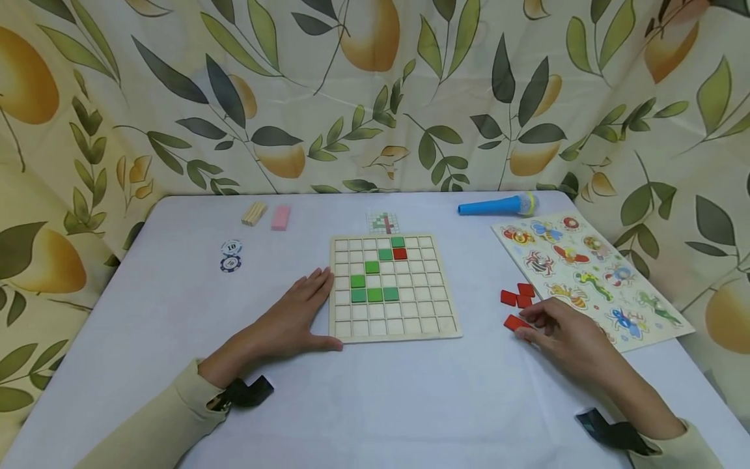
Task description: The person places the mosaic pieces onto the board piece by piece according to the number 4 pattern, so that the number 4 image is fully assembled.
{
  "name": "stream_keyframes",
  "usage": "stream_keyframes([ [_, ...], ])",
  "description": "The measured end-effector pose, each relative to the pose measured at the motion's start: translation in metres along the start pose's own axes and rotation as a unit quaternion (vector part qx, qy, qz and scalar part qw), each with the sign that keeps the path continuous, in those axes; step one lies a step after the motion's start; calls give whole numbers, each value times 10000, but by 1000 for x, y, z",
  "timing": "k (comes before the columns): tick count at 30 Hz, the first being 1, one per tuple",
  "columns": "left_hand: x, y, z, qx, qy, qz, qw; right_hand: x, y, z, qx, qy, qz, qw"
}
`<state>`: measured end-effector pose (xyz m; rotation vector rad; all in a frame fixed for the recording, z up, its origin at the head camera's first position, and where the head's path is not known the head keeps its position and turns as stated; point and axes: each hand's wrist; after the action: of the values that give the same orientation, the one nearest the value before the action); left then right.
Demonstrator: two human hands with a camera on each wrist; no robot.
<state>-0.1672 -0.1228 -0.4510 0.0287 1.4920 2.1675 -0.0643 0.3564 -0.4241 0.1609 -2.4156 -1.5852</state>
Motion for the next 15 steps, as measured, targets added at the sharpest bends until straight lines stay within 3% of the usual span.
stream_keyframes([
  [9,2,-3,-4,10,-143,53,9999,4,-5,-5,-95,-109,-244,9996],
  [15,2,-2,-3,101,-117,48,9999,3,-6,-8,-199,78,-4,9998],
])
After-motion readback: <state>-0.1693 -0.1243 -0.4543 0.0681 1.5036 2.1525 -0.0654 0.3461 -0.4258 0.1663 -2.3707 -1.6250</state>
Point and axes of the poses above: each hand's wrist, its own x-axis towards the middle knuckle, its own y-axis out of the back of the hand, z = x × y, and after that the axes turned 12 degrees about y, right-handed
